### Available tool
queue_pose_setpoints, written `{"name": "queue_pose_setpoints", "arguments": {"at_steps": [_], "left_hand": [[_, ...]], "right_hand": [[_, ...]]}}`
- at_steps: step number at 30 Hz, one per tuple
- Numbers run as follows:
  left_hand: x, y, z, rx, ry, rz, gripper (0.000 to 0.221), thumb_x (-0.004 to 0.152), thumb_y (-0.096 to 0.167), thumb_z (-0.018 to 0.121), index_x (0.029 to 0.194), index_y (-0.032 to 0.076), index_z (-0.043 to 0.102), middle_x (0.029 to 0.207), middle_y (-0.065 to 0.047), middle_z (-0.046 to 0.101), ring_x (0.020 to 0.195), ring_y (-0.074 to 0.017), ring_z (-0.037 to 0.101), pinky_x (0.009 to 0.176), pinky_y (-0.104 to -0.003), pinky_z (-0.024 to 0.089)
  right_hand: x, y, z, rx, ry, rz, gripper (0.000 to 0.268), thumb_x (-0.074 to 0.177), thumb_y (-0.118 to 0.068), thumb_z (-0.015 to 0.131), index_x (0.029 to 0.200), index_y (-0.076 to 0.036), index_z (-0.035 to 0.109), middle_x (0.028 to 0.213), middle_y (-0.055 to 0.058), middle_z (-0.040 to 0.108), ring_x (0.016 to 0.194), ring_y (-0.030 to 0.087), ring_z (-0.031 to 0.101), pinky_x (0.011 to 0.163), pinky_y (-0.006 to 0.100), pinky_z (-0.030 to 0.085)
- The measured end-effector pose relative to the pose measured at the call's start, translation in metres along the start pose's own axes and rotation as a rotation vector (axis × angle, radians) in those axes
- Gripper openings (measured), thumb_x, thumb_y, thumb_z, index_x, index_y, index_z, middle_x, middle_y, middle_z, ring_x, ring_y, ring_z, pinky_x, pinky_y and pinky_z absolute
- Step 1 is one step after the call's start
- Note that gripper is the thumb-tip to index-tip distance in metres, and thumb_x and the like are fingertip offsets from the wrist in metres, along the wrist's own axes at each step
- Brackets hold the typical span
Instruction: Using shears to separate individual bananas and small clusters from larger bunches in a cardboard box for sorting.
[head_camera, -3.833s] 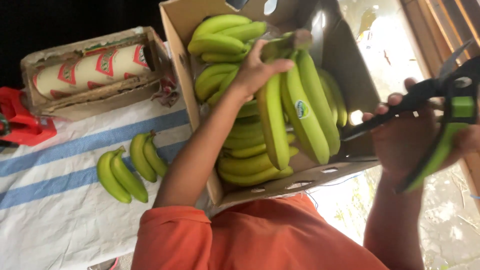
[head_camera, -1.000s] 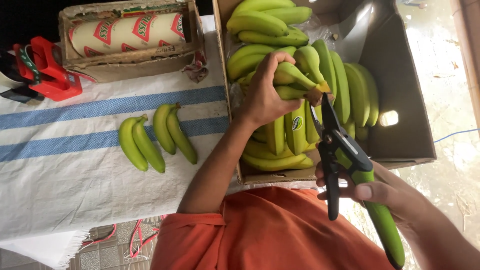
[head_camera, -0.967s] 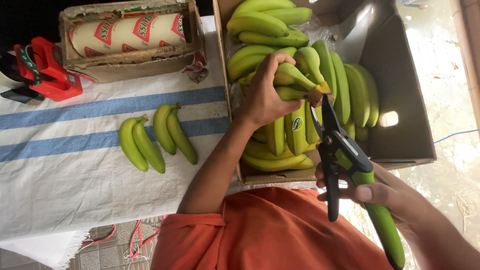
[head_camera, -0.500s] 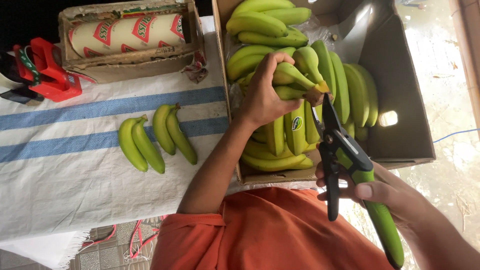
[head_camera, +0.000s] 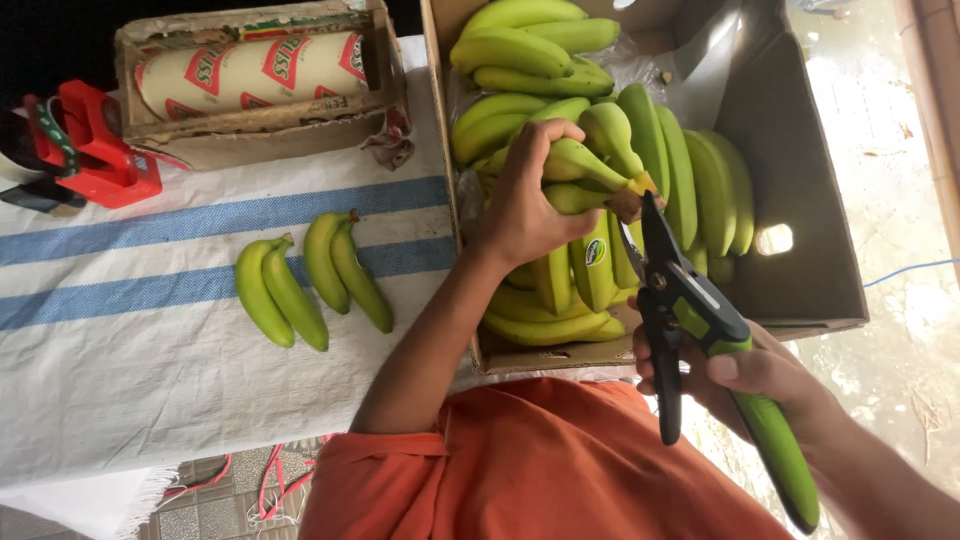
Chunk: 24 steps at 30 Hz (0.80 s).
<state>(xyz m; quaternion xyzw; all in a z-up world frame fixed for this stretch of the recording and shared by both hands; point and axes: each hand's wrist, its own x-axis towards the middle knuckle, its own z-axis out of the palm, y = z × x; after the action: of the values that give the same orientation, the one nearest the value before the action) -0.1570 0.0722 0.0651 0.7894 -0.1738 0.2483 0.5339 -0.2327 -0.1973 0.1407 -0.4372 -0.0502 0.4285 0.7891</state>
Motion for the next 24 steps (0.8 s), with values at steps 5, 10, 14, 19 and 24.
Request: {"name": "queue_pose_setpoints", "arguments": {"at_steps": [5, 10, 14, 19, 24], "left_hand": [[-0.002, 0.000, -0.003, 0.025, -0.063, 0.030, 0.066, 0.076, 0.015, 0.085, 0.129, 0.008, 0.046, 0.123, -0.009, 0.052, 0.118, -0.0268, 0.054, 0.108, -0.039, 0.047], [-0.002, 0.003, 0.000, 0.053, -0.052, 0.029, 0.066, 0.075, 0.017, 0.084, 0.128, 0.009, 0.046, 0.122, -0.009, 0.052, 0.116, -0.0276, 0.053, 0.106, -0.040, 0.046], [-0.001, 0.003, -0.001, 0.083, -0.081, 0.031, 0.068, 0.080, 0.020, 0.081, 0.136, 0.010, 0.043, 0.128, -0.011, 0.051, 0.121, -0.0284, 0.053, 0.111, -0.041, 0.045], [0.002, -0.005, -0.002, 0.040, -0.097, 0.035, 0.069, 0.082, 0.025, 0.083, 0.137, 0.011, 0.043, 0.129, -0.009, 0.051, 0.122, -0.0267, 0.052, 0.113, -0.040, 0.046], [0.012, -0.003, 0.001, -0.022, -0.049, 0.019, 0.061, 0.079, 0.022, 0.082, 0.130, 0.011, 0.048, 0.123, -0.008, 0.054, 0.118, -0.0262, 0.056, 0.108, -0.039, 0.048]], "right_hand": [[0.000, -0.001, -0.006, -0.150, 0.003, 0.022, 0.091, 0.073, -0.033, 0.084, 0.144, 0.011, 0.047, 0.102, 0.022, 0.070, 0.088, 0.030, 0.070, 0.080, 0.044, 0.063], [-0.003, -0.009, 0.005, -0.282, 0.140, 0.035, 0.085, 0.064, -0.034, 0.078, 0.134, 0.010, 0.059, 0.088, 0.020, 0.073, 0.071, 0.030, 0.072, 0.064, 0.045, 0.064], [-0.004, -0.008, -0.001, -0.346, 0.179, 0.013, 0.084, 0.065, -0.038, 0.078, 0.131, 0.011, 0.060, 0.086, 0.018, 0.076, 0.065, 0.026, 0.073, 0.059, 0.040, 0.066], [-0.001, -0.006, -0.010, -0.442, 0.181, 0.024, 0.078, 0.068, -0.040, 0.073, 0.131, 0.005, 0.061, 0.084, 0.014, 0.078, 0.069, 0.022, 0.074, 0.058, 0.038, 0.067], [-0.001, -0.023, -0.004, -0.342, 0.148, 0.108, 0.096, 0.067, -0.044, 0.081, 0.146, 0.002, 0.051, 0.093, 0.015, 0.072, 0.072, 0.025, 0.070, 0.066, 0.041, 0.063]]}}
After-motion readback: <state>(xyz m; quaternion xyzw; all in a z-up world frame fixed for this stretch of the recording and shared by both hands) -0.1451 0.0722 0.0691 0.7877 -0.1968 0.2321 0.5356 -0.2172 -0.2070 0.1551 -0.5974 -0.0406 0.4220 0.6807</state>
